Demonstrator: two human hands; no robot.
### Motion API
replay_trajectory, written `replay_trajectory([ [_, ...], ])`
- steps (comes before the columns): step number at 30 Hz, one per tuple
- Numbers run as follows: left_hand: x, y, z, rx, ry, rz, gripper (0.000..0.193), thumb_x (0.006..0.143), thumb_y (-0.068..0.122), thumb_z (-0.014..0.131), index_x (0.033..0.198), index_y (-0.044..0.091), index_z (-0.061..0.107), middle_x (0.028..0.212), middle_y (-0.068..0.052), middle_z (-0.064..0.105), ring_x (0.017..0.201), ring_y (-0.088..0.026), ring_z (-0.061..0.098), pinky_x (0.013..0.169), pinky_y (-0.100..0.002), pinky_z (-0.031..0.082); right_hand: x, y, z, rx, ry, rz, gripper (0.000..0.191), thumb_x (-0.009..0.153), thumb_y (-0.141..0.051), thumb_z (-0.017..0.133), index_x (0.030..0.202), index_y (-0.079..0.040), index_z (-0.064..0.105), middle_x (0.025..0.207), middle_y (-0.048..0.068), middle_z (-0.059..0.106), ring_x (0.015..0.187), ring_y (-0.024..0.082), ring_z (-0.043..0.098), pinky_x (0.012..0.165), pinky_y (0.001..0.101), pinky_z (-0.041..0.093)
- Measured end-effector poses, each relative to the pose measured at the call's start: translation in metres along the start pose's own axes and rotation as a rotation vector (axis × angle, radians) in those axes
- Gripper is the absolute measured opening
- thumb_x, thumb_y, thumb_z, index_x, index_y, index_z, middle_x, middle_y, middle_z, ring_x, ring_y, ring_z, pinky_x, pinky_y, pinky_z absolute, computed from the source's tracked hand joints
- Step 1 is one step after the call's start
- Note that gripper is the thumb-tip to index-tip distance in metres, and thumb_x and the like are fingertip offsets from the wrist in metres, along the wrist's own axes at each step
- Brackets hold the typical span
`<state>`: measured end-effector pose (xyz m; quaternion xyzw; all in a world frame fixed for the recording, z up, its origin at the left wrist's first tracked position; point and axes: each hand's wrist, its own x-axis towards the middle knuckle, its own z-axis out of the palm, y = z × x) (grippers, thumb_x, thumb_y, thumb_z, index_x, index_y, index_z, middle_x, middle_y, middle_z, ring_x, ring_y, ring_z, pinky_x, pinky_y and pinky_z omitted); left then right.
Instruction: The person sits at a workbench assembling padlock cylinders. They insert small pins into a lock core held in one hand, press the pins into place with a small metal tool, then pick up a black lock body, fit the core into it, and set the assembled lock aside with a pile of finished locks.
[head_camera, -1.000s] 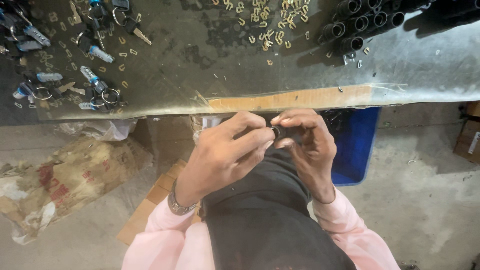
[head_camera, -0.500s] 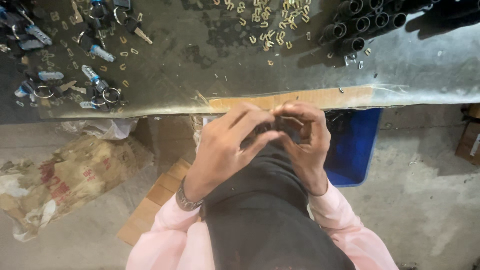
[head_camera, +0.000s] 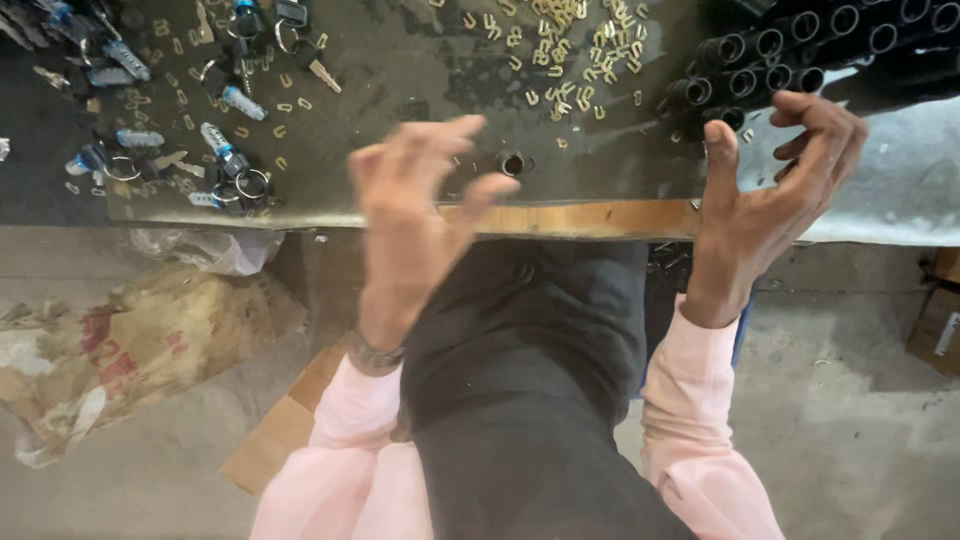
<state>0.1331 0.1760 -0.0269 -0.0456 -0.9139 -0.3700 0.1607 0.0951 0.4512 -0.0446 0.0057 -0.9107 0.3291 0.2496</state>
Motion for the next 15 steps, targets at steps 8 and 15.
replay_trajectory([
  [8, 0.016, -0.076, -0.038, 0.677, 0.068, -0.048, 0.043, 0.098, 0.007, 0.069, 0.139, 0.021, 0.068, 0.123, -0.005, 0.059, 0.118, -0.022, 0.052, 0.103, -0.041, 0.034, -0.006, 0.005, 0.007, -0.001, -0.087, 0.077, 0.026, 0.106, -0.026, 0.079, 0.112, -0.005, 0.065, 0.109, 0.003, 0.054, 0.097, 0.019, 0.048, 0.081, 0.0338, 0.039],
  [15, -0.008, -0.043, -0.046, 0.321, -0.111, -0.045, 0.035, 0.094, 0.026, 0.085, 0.124, 0.019, 0.068, 0.11, -0.002, 0.06, 0.109, -0.024, 0.053, 0.099, -0.041, 0.033, -0.011, 0.006, 0.001, 0.077, -0.112, 0.094, 0.031, 0.104, -0.026, 0.084, 0.115, -0.006, 0.063, 0.112, 0.003, 0.056, 0.101, 0.016, 0.051, 0.081, 0.0323, 0.04],
])
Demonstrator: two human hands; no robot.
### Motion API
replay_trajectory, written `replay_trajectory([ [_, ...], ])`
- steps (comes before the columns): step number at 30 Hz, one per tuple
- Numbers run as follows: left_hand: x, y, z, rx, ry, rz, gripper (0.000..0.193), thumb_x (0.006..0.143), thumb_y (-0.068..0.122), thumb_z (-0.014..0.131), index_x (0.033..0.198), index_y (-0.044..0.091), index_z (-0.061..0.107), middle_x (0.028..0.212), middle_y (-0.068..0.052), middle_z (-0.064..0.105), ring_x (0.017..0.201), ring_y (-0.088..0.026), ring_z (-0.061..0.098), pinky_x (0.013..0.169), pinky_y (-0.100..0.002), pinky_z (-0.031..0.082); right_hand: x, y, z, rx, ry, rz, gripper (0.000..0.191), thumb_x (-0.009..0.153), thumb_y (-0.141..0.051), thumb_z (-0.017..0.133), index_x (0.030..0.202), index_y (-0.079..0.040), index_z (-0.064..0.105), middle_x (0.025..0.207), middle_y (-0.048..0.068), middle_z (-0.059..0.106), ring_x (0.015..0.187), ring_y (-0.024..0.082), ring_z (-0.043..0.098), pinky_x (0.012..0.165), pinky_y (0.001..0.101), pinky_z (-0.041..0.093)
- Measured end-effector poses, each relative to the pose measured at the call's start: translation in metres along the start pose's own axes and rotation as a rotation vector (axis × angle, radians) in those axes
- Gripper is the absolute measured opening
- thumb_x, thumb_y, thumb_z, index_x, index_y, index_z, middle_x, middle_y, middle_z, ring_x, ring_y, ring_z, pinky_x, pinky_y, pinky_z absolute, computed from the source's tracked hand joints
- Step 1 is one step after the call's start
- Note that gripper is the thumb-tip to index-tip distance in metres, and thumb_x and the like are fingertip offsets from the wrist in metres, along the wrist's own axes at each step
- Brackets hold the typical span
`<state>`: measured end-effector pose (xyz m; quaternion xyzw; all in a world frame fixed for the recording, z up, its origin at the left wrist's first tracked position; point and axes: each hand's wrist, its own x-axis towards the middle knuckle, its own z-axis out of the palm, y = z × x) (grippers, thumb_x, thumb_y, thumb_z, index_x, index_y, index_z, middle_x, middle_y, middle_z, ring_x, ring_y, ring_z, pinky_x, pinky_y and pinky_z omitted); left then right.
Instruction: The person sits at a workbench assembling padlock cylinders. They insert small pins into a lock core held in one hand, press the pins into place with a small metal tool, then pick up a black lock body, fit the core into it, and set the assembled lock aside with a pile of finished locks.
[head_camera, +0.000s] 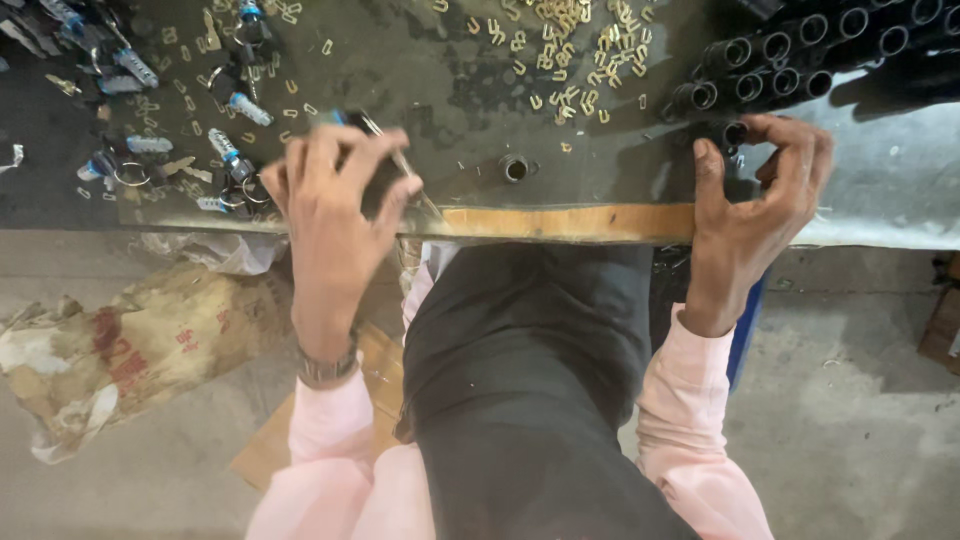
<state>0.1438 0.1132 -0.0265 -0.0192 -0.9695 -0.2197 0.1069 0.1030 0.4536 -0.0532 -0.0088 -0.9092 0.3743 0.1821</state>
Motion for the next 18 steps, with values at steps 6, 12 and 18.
replay_trajectory([
  [6, -0.005, 0.017, 0.008, -0.093, 0.187, -0.268, 0.037, 0.096, 0.035, 0.089, 0.109, 0.014, 0.062, 0.095, 0.002, 0.057, 0.089, -0.018, 0.056, 0.092, -0.034, 0.036, -0.026, -0.016, 0.001, 0.063, 0.156, -0.066, 0.032, 0.104, -0.024, 0.083, 0.123, -0.008, 0.062, 0.111, 0.002, 0.055, 0.086, 0.012, 0.045, 0.072, 0.0274, 0.035],
  [12, 0.006, 0.03, 0.024, 0.019, 0.189, -0.204, 0.024, 0.091, 0.016, 0.083, 0.109, 0.014, 0.066, 0.107, 0.0, 0.063, 0.091, -0.015, 0.061, 0.094, -0.036, 0.038, -0.07, -0.069, -0.005, 0.291, -0.291, -0.097, 0.025, 0.091, -0.001, 0.082, 0.109, -0.006, 0.065, 0.106, 0.005, 0.068, 0.089, 0.012, 0.064, 0.078, 0.0255, 0.053],
  [18, 0.015, 0.04, 0.018, -0.06, 0.247, -0.12, 0.018, 0.091, 0.007, 0.078, 0.102, 0.012, 0.065, 0.104, -0.001, 0.065, 0.097, -0.021, 0.064, 0.092, -0.036, 0.04, -0.064, -0.093, -0.003, 0.607, -0.671, 0.312, 0.027, 0.093, -0.01, 0.075, 0.118, -0.003, 0.069, 0.098, 0.003, 0.07, 0.077, 0.011, 0.058, 0.067, 0.0232, 0.048],
])
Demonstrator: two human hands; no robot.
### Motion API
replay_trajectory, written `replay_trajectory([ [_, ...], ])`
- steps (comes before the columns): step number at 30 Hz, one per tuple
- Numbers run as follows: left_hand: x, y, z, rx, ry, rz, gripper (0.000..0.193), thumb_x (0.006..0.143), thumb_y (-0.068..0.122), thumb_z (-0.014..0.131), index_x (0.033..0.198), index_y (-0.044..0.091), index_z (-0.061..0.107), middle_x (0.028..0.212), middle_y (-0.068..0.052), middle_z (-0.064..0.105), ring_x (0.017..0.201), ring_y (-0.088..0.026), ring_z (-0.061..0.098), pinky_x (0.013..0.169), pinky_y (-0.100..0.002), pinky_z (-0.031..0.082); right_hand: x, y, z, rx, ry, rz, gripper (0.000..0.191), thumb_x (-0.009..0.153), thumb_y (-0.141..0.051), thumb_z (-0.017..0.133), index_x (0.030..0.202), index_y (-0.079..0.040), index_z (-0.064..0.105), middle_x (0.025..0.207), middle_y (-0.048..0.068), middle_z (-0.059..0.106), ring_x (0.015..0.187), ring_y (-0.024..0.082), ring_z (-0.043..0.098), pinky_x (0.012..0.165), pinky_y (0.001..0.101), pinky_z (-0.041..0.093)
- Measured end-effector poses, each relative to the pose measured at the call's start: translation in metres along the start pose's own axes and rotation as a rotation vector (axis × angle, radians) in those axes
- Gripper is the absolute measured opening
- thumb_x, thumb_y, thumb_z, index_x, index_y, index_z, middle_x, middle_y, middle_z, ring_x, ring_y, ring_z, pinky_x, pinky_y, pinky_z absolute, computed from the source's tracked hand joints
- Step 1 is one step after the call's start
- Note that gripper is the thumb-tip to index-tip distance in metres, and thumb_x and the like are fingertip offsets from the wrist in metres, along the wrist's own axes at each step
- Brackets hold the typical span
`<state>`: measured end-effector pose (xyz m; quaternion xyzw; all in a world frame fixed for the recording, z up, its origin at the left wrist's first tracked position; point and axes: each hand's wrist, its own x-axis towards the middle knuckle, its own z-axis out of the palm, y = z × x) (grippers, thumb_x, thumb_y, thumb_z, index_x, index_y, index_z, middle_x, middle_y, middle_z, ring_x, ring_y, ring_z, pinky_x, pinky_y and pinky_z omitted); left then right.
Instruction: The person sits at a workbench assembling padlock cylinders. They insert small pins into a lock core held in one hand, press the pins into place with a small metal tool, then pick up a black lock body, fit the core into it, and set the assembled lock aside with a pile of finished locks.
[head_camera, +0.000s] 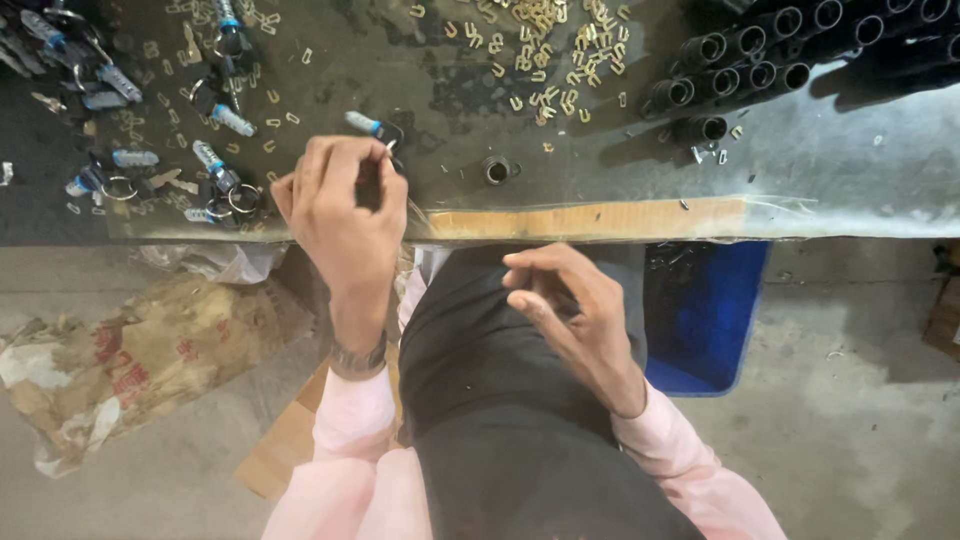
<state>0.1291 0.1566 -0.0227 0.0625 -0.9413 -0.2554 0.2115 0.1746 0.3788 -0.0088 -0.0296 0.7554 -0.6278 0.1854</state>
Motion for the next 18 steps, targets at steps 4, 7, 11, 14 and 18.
replay_trajectory([
  [4, -0.018, 0.033, -0.031, -0.359, -0.131, -0.038, 0.015, 0.09, 0.002, 0.071, 0.101, 0.011, 0.064, 0.103, -0.002, 0.065, 0.093, -0.019, 0.064, 0.089, -0.032, 0.046, -0.003, 0.005, -0.01, 0.193, -0.209, -0.159, 0.041, 0.109, -0.034, 0.054, 0.13, 0.0, 0.061, 0.104, 0.003, 0.064, 0.09, 0.008, 0.057, 0.082, 0.0226, 0.048],
  [7, -0.018, 0.044, -0.048, -0.451, -0.361, 0.401, 0.015, 0.077, 0.008, 0.076, 0.09, 0.012, 0.068, 0.096, -0.003, 0.067, 0.093, -0.022, 0.065, 0.094, -0.039, 0.044, -0.008, 0.017, -0.009, 0.372, -0.217, -0.057, 0.052, 0.111, -0.047, 0.041, 0.123, -0.001, 0.059, 0.094, 0.001, 0.056, 0.083, 0.006, 0.051, 0.076, 0.0219, 0.043],
  [11, -0.009, 0.042, -0.043, -0.577, -0.336, 0.3, 0.016, 0.086, 0.013, 0.082, 0.094, 0.013, 0.068, 0.098, 0.001, 0.069, 0.095, -0.019, 0.065, 0.089, -0.033, 0.047, -0.018, 0.028, 0.001, 0.414, -0.04, 0.091, 0.044, 0.111, -0.042, 0.044, 0.109, 0.0, 0.059, 0.092, 0.005, 0.054, 0.076, 0.01, 0.046, 0.066, 0.025, 0.039],
  [14, 0.01, 0.029, -0.015, -0.436, -0.241, 0.229, 0.017, 0.103, 0.0, 0.073, 0.112, 0.014, 0.069, 0.113, 0.003, 0.066, 0.102, -0.017, 0.065, 0.093, -0.031, 0.043, -0.023, 0.028, 0.002, 0.198, 0.096, -0.137, 0.042, 0.114, -0.04, 0.04, 0.107, -0.003, 0.059, 0.1, 0.006, 0.058, 0.083, 0.012, 0.051, 0.076, 0.0265, 0.044],
  [18, 0.039, 0.009, 0.021, -0.108, -0.33, 0.515, 0.047, 0.094, -0.003, 0.065, 0.135, 0.02, 0.073, 0.119, -0.001, 0.058, 0.11, -0.02, 0.055, 0.103, -0.039, 0.037, -0.029, 0.023, -0.002, -0.159, 0.213, -0.422, 0.037, 0.115, -0.034, 0.038, 0.109, -0.002, 0.058, 0.122, 0.017, 0.054, 0.11, 0.025, 0.055, 0.1, 0.0363, 0.046],
])
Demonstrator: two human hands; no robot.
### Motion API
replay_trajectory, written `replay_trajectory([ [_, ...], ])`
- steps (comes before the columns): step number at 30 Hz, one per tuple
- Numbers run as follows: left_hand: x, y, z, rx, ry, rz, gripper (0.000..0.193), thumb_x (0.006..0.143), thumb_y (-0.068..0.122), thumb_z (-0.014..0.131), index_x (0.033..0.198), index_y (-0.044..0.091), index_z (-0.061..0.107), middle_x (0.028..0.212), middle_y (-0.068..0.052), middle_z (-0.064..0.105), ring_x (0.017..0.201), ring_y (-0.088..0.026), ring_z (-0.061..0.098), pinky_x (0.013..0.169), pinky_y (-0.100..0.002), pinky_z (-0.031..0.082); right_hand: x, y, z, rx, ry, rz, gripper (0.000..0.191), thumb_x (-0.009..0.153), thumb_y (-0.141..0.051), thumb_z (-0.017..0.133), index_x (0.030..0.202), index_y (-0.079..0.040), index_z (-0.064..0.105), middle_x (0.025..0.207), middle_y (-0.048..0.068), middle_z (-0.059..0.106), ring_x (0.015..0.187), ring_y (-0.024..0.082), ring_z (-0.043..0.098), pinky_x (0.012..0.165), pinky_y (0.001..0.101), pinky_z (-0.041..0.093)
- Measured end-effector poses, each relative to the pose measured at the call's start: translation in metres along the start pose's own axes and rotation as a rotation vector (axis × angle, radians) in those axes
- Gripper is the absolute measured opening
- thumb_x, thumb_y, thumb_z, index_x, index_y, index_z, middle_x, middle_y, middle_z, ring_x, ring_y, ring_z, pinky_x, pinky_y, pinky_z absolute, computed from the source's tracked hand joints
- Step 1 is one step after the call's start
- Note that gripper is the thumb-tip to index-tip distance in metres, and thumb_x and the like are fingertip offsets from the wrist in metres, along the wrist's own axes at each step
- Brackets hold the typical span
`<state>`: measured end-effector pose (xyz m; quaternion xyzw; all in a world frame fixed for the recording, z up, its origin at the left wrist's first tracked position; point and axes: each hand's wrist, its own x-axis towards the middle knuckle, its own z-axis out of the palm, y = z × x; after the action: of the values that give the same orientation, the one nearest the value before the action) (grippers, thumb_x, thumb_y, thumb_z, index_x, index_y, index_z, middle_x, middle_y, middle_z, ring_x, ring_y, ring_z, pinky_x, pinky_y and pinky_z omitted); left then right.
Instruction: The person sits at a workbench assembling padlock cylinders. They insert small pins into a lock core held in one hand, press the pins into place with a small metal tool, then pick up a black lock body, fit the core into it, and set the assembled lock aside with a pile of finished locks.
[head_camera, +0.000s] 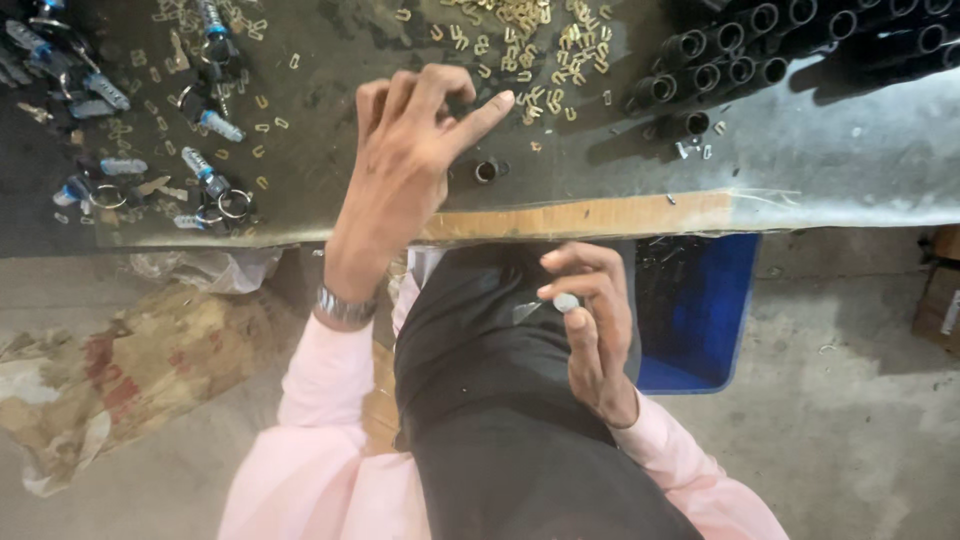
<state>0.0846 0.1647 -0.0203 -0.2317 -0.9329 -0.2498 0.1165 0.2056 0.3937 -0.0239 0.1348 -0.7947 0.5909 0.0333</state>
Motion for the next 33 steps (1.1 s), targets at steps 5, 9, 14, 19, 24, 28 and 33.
replay_trajectory([
  [5, -0.01, -0.009, -0.003, 0.15, -0.073, -0.016, 0.05, 0.092, 0.001, 0.067, 0.135, 0.025, 0.073, 0.121, 0.001, 0.058, 0.12, -0.02, 0.051, 0.105, -0.042, 0.032, -0.005, 0.009, -0.003, 0.376, 0.119, 0.11, 0.025, 0.112, -0.022, 0.053, 0.12, 0.001, 0.057, 0.123, 0.012, 0.051, 0.11, 0.02, 0.059, 0.104, 0.0377, 0.053],
  [9, -0.049, 0.003, -0.024, 0.125, -0.094, -0.125, 0.043, 0.091, 0.023, 0.074, 0.134, 0.019, 0.072, 0.119, -0.003, 0.056, 0.118, -0.026, 0.05, 0.104, -0.045, 0.032, -0.009, 0.019, -0.004, 0.557, 0.072, 0.223, 0.019, 0.106, -0.01, 0.061, 0.121, 0.002, 0.058, 0.12, 0.012, 0.054, 0.106, 0.02, 0.065, 0.099, 0.0361, 0.056],
  [14, -0.083, 0.026, -0.015, 0.055, -0.05, -0.162, 0.047, 0.088, 0.04, 0.081, 0.126, 0.014, 0.074, 0.113, -0.004, 0.058, 0.108, -0.026, 0.051, 0.097, -0.046, 0.031, -0.005, 0.024, 0.006, 0.561, -0.014, 0.261, 0.023, 0.099, 0.003, 0.067, 0.121, 0.003, 0.061, 0.116, 0.013, 0.06, 0.108, 0.021, 0.065, 0.098, 0.0342, 0.054],
  [19, -0.087, 0.033, -0.001, -0.035, 0.105, -0.254, 0.017, 0.09, 0.023, 0.085, 0.102, 0.018, 0.075, 0.103, 0.003, 0.06, 0.103, -0.02, 0.057, 0.1, -0.04, 0.033, 0.001, 0.025, 0.015, 0.705, -0.079, 0.281, 0.024, 0.098, 0.004, 0.069, 0.119, -0.001, 0.057, 0.115, 0.011, 0.06, 0.11, 0.02, 0.063, 0.099, 0.0353, 0.053],
  [24, -0.079, 0.031, -0.001, -0.151, 0.1, -0.272, 0.015, 0.086, 0.018, 0.085, 0.095, 0.017, 0.073, 0.099, 0.002, 0.062, 0.098, -0.018, 0.058, 0.097, -0.039, 0.032, 0.001, 0.027, 0.02, 0.773, -0.062, 0.356, 0.021, 0.1, 0.002, 0.067, 0.117, -0.002, 0.055, 0.115, 0.01, 0.059, 0.107, 0.02, 0.064, 0.097, 0.0366, 0.054],
  [28, -0.072, 0.028, -0.005, -0.259, 0.076, -0.301, 0.013, 0.088, 0.016, 0.082, 0.094, 0.015, 0.071, 0.099, 0.003, 0.064, 0.099, -0.016, 0.06, 0.097, -0.037, 0.031, -0.001, 0.028, 0.021, 0.775, -0.055, 0.364, 0.021, 0.101, 0.0, 0.066, 0.118, -0.002, 0.055, 0.115, 0.01, 0.059, 0.107, 0.019, 0.064, 0.096, 0.0371, 0.055],
  [33, -0.069, 0.02, -0.011, -0.335, 0.128, -0.413, 0.01, 0.098, 0.01, 0.074, 0.103, 0.011, 0.066, 0.103, 0.001, 0.067, 0.095, -0.015, 0.064, 0.1, -0.034, 0.035, -0.003, 0.029, 0.019, 0.747, -0.036, 0.368, 0.019, 0.102, 0.0, 0.066, 0.118, -0.002, 0.055, 0.115, 0.011, 0.06, 0.104, 0.019, 0.064, 0.094, 0.0371, 0.056],
])
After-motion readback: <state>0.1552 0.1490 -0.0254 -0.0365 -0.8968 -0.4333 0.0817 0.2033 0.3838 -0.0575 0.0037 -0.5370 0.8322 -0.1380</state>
